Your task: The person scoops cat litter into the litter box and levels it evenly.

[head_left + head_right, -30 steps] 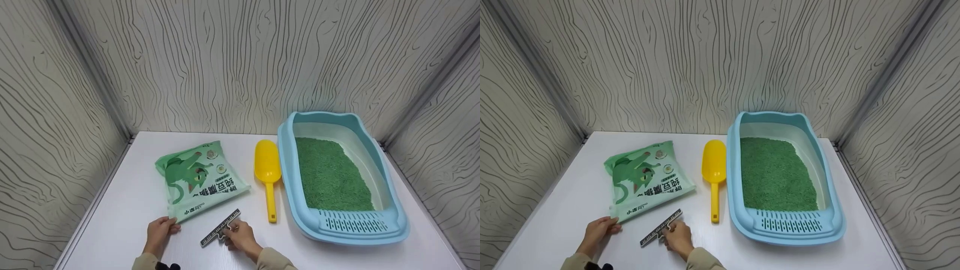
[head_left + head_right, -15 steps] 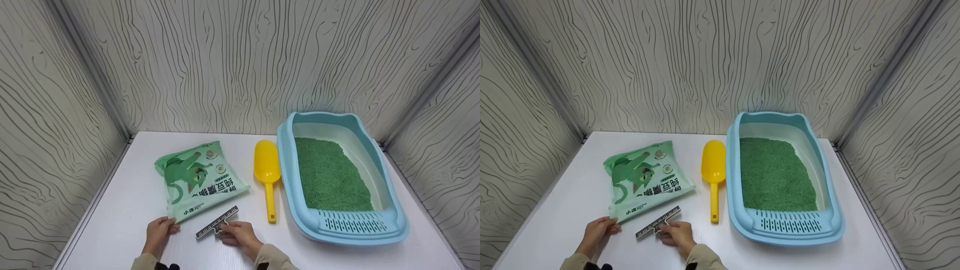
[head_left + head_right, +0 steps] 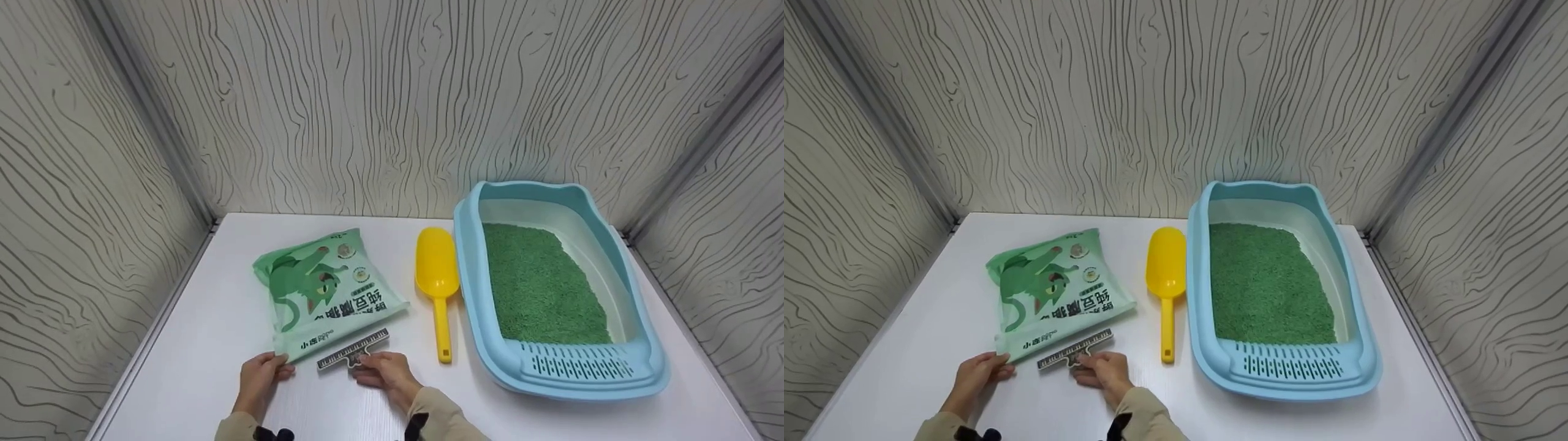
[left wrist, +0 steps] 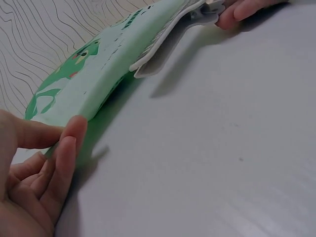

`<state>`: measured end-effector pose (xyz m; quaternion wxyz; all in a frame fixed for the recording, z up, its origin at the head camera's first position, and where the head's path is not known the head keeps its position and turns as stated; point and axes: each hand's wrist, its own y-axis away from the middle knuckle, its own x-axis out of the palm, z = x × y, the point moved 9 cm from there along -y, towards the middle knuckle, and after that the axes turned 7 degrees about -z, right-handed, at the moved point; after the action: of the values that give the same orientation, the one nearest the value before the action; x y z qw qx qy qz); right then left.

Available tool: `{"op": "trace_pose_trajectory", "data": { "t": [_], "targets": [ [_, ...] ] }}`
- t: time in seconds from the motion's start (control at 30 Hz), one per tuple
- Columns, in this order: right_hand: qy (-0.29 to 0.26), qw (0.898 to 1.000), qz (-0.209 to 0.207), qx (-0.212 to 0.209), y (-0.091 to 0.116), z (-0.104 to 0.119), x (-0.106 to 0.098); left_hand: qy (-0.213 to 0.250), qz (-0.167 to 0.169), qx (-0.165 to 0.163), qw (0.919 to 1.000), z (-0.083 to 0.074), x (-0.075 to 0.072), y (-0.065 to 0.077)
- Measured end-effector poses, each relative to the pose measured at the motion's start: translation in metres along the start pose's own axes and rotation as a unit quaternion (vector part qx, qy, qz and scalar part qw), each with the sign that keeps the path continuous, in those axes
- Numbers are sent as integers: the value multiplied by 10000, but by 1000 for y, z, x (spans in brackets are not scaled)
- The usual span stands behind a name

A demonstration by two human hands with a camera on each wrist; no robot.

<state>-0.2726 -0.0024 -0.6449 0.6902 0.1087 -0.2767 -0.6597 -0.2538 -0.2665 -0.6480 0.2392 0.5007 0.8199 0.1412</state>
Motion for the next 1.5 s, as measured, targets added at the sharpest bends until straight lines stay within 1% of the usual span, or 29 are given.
{"op": "trace_pose_trajectory", "data": {
  "t": [0.33,0.57,0.67,0.83,1.07,1.17,1.3,1.37,1.5],
  "targets": [
    [-477,9988,-3,-112,-15,11,3,272,117,-6,9996,-3,6,0],
    [-519,9985,-100,-132,-23,15,5,192,139,-109,9997,-1,8,0],
    [-535,9984,-102,-156,-25,16,7,217,162,-68,9996,-2,9,0],
    [-529,9983,-133,-214,-30,17,8,309,174,-12,9994,-4,9,1],
    [-490,9984,-191,-216,-31,17,12,274,257,-158,9992,-1,7,0],
    [-443,9987,-156,-205,-32,17,15,164,263,-111,9995,-1,5,-1],
    [-294,9994,-70,-157,-33,16,17,139,293,-50,9995,-1,3,0],
    [-218,9996,-25,-167,-33,16,17,140,314,-52,9994,-1,2,0],
    [-143,9997,-1,-221,-31,14,16,118,231,-109,9996,0,1,2]
  ]
}}
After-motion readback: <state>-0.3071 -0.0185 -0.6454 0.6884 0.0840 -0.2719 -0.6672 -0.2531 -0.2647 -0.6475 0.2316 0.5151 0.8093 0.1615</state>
